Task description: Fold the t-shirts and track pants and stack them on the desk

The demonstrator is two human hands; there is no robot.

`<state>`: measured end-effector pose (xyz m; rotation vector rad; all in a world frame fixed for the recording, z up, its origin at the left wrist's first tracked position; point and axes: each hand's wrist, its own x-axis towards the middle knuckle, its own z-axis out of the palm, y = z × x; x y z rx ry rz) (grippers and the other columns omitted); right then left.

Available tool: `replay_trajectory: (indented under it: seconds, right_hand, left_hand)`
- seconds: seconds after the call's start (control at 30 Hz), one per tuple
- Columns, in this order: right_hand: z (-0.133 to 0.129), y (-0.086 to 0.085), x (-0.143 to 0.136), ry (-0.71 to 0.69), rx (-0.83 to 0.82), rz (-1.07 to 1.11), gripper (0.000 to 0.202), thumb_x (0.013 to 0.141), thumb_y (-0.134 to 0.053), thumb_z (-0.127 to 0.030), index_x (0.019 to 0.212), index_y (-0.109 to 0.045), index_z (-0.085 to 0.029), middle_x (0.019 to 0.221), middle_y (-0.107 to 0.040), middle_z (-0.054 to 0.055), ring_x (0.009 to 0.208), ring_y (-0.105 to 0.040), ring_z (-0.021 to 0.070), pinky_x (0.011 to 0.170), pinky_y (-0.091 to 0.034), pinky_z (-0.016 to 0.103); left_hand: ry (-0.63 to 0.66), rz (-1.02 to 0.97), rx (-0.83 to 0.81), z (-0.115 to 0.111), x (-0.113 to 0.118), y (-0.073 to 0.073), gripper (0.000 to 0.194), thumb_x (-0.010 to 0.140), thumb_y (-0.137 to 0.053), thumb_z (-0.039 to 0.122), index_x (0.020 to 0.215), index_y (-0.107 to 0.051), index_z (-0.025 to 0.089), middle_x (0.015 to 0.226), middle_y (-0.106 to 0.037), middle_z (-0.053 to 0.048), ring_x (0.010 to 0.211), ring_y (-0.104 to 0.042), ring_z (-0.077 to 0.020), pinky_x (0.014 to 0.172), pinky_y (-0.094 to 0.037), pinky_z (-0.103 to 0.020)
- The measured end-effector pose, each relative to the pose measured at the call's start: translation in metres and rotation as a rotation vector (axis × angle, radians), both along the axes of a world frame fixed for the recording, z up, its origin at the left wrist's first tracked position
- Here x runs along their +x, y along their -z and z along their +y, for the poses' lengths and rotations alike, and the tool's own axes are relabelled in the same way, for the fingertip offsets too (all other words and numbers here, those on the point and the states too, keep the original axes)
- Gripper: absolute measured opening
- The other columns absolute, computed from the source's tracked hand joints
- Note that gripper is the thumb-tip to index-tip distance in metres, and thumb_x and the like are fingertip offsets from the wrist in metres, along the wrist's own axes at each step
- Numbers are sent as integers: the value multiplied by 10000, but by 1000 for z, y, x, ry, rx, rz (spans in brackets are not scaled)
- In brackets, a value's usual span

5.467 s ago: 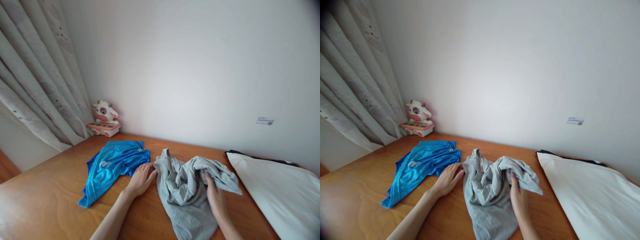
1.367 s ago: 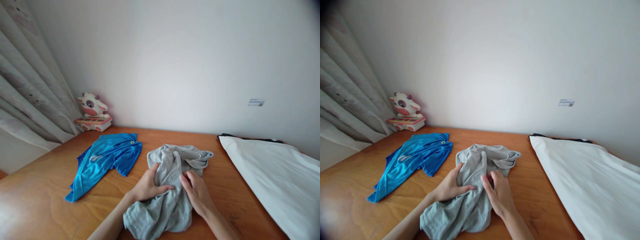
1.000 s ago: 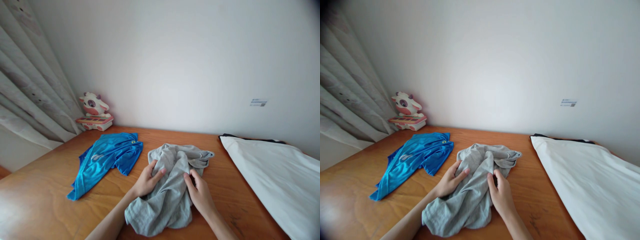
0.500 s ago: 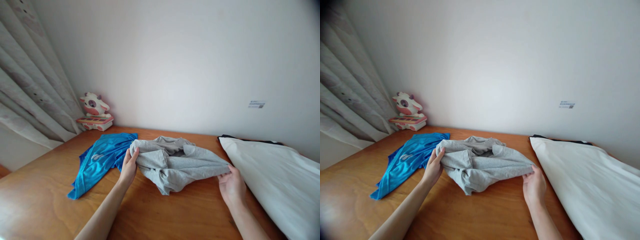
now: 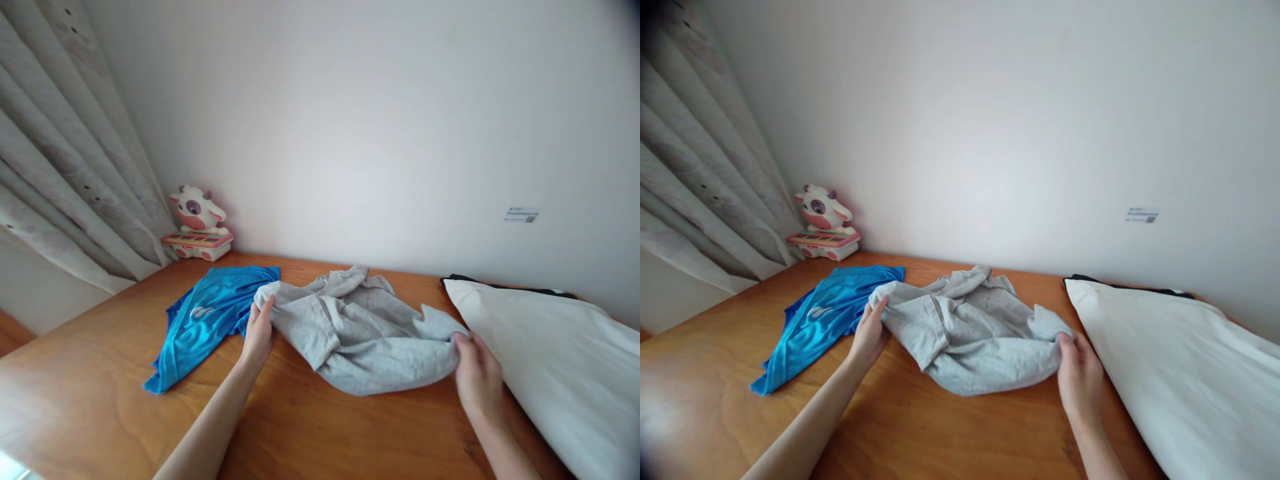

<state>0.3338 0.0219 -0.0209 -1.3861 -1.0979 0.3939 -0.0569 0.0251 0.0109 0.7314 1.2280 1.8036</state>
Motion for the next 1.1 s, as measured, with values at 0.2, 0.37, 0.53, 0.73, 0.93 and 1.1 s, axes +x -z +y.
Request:
replay_trajectory:
  seconds: [0.2, 0.37, 0.53, 0.73, 0.93, 1.1]
  right_hand:
    - [-7, 3, -42, -400, -128, -358, 560, 817, -656, -575, 1258, -585, -237, 1260, -654, 124, 1126, -631, 306, 998, -491, 487]
    - [-41, -18, -86, -773, -173, -515, 319, 922, -562, -343, 1214, -635, -237, 1269, -637, 114, 1189, -606, 270, 1050, -477, 438]
    - [-80, -29, -140, -1028, -101, -684, 559, 785, -733, -308, 1329, -623, -232, 1397, -582, 129, 1294, -537, 318, 1120, -416, 456]
    - [-71, -31, -125, -1018, 215, -738, 212, 887, -643, -420, 980, -691, -237, 924, -727, 41, 887, -669, 236, 837, -501, 367]
    - [-33, -36, -69, -290, 392, -709, 311, 928, -642, -336, 1213, -590, -221, 1164, -691, 103, 1101, -633, 265, 981, -465, 420]
    - [-11, -4, -45, -271, 30, -771, 686, 844, -670, -596, 1375, -522, -186, 1244, -670, 158, 1149, -628, 355, 980, -486, 522]
  left_hand:
    - [125, 585, -91, -10, 19, 13, 774, 698, -828, 455, 1299, -417, 192, 1292, -589, -110, 1282, -558, -314, 1114, -423, -427]
    - [167, 762, -3, -16, 32, 18, 647, 747, -660, 275, 1336, -411, 174, 1287, -611, -116, 1262, -569, -304, 1148, -377, -448]
    - [404, 772, 20, -25, 33, 4, 532, 831, -656, 371, 1310, -537, 174, 1274, -661, -94, 1281, -562, -304, 1162, -376, -439]
    - [720, 751, 62, -36, 36, -15, 744, 761, -793, 362, 1423, -502, 189, 1397, -619, -87, 1299, -552, -300, 1158, -396, -418]
    - [937, 815, 195, -38, 36, -24, 382, 757, -723, 343, 1081, -735, 140, 1055, -748, -91, 1023, -658, -298, 925, -533, -367]
    - [983, 684, 226, -42, 33, -27, 486, 721, -765, 464, 1092, -744, 150, 976, -762, -87, 1026, -669, -339, 910, -546, -402]
